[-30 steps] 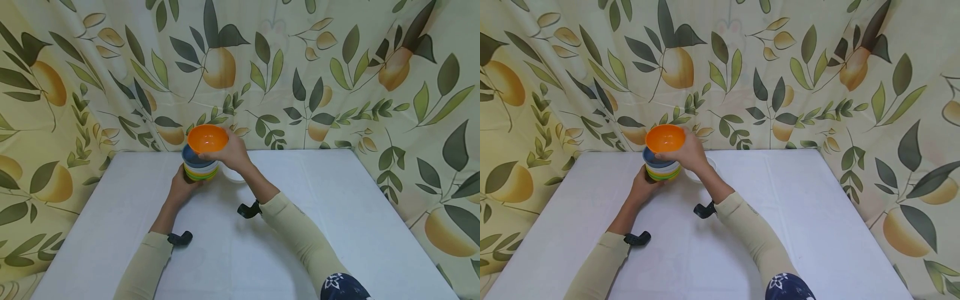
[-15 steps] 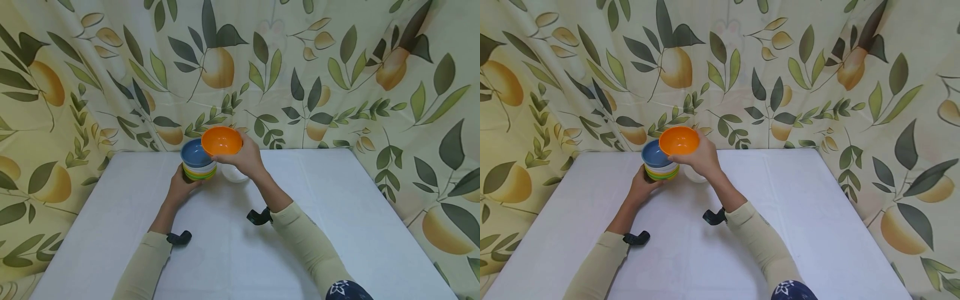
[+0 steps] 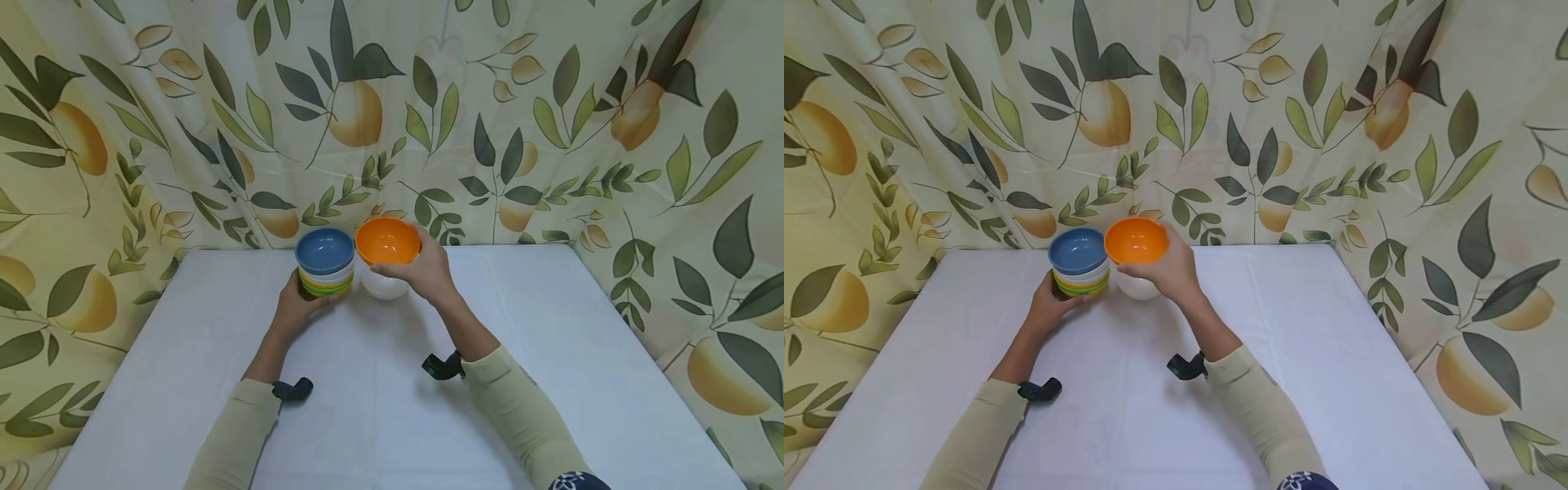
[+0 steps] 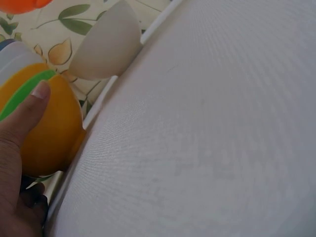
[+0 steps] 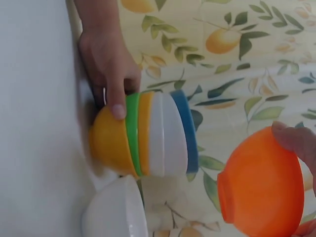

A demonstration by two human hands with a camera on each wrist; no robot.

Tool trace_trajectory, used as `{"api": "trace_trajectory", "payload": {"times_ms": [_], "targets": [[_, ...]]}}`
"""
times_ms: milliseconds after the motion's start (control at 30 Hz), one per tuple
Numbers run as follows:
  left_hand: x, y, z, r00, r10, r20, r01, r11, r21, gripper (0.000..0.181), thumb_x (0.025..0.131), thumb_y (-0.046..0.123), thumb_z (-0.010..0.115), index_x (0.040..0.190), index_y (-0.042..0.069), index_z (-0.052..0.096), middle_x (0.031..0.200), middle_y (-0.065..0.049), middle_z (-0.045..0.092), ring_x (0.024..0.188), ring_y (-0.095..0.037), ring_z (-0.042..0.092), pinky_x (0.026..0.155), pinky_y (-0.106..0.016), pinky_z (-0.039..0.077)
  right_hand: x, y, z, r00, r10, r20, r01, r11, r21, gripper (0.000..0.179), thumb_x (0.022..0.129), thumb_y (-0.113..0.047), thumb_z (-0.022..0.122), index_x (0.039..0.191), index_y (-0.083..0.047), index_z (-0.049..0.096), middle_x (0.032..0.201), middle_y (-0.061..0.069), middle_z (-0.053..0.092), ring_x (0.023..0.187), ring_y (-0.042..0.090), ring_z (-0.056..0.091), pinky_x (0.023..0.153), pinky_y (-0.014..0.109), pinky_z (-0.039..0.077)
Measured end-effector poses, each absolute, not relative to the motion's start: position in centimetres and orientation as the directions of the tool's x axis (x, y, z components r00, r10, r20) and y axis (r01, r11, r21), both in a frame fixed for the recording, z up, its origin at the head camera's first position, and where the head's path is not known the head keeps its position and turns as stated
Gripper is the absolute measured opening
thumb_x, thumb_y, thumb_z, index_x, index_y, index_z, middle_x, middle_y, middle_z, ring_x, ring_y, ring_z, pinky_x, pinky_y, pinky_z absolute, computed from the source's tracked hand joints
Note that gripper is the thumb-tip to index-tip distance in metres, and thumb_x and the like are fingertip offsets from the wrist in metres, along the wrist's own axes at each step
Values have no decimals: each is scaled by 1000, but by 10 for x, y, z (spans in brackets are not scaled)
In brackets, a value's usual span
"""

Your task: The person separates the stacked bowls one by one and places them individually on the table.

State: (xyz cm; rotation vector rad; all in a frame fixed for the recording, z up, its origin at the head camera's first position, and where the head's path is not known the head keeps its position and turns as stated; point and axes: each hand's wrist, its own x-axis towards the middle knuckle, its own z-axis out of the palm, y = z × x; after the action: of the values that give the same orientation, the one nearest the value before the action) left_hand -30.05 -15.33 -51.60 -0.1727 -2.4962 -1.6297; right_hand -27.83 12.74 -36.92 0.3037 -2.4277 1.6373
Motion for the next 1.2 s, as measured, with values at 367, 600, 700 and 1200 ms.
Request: {"api": "trace_trajectory", "payload": {"times_ms": [367, 600, 700, 1200], "targets": [[-299, -152, -517, -978, 11, 208, 195, 390, 900, 108, 82, 25, 93, 164, 5, 26, 160, -19, 43, 150, -35, 37, 126, -52, 26, -273, 153, -383, -976, 28, 216, -186, 405, -895, 103, 75, -31, 97, 158, -4, 42, 148, 15, 54, 128, 34, 53, 100, 50, 57], [-299, -152, -516, -980, 11, 198, 187, 383, 904, 108, 82, 23, 93, 164, 4, 26, 161, -19, 42, 150, -35, 37, 126, -52, 25, -274, 171, -391, -979, 81, 186, -136, 421, -897, 106, 76, -31, 97, 159, -1, 38, 150, 17, 52, 131, 35, 52, 104, 49, 55], [-300, -153, -516, -977, 15, 212, 202, 374, 905, 108, 82, 24, 93, 164, 4, 26, 160, -19, 42, 150, -35, 36, 126, -53, 25, -276, 178, -391, -976, 95, 198, -142, 412, -900, 103, 75, -31, 97, 156, -1, 42, 148, 17, 54, 129, 35, 53, 104, 49, 55], [-300, -153, -516, -981, 9, 195, 184, 378, 907, 109, 83, 26, 93, 165, 4, 24, 162, -19, 40, 152, -35, 34, 127, -52, 23, -284, 203, -401, -977, 152, 149, -73, 418, -905, 103, 76, -31, 97, 157, -2, 41, 150, 19, 52, 131, 37, 51, 107, 51, 53]]}}
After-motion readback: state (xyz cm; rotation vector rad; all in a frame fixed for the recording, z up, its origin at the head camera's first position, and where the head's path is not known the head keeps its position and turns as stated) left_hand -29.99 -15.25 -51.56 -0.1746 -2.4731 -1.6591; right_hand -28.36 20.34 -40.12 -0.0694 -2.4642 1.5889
